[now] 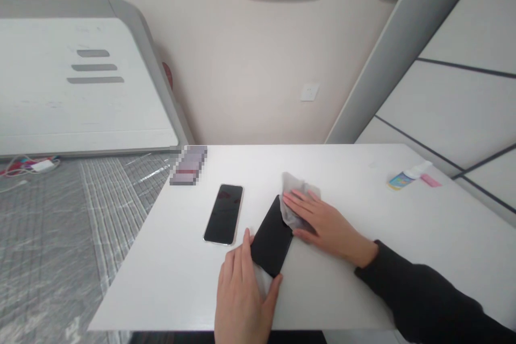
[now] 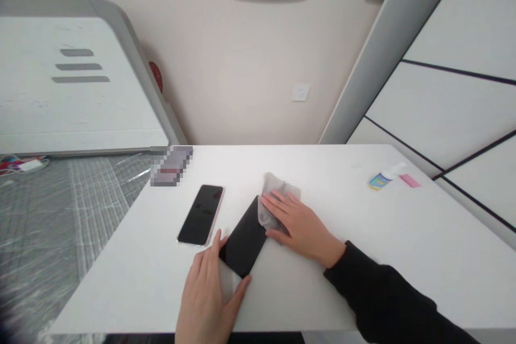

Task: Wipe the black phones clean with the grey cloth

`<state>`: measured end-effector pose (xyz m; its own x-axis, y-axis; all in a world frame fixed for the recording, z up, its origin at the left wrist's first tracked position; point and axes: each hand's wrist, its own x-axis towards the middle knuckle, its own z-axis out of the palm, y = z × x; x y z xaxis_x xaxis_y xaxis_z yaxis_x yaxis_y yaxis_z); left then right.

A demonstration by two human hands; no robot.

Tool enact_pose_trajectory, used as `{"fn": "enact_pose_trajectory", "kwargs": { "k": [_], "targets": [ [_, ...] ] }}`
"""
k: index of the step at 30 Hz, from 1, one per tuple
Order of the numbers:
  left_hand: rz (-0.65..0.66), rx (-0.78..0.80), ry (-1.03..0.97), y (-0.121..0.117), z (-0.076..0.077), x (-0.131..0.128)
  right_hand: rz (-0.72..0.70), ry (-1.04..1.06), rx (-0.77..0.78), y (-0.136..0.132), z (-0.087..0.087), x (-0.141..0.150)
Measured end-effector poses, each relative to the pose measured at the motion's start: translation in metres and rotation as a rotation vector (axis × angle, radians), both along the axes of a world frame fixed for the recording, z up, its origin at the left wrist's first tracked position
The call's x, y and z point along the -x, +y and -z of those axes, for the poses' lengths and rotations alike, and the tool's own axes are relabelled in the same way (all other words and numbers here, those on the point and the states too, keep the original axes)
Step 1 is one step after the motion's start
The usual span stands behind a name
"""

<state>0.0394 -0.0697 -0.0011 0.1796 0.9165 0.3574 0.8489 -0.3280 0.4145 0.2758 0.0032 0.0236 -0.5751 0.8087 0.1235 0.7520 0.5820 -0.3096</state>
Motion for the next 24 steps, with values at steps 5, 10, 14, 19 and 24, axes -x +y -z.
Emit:
{"fn": "enact_pose_trajectory", "kwargs": {
  "k": [5,10,14,19,24],
  "targets": [
    [0.048,0.030,0.018,0.001,0.004,0.004,-0.320,0.011,0.119,-0.020,0.000,0.007],
    [0.012,0.023,0.011,0.000,0.005,0.007,-0.016,0.040,0.033,-0.012,-0.003,0.013],
    [0.047,0.000,0.035,0.000,0.005,0.008,-0.398,0.106,0.176,-0.011,-0.003,0.022],
    [0.010,0.024,-0.006,0.001,0.003,0.007,-0.090,0.080,0.097,-0.011,-0.009,0.024],
    [0.020,0.013,0.015,0.001,0.001,0.007,-0.296,0.094,0.179,-0.006,-0.006,0.014]
  ]
}}
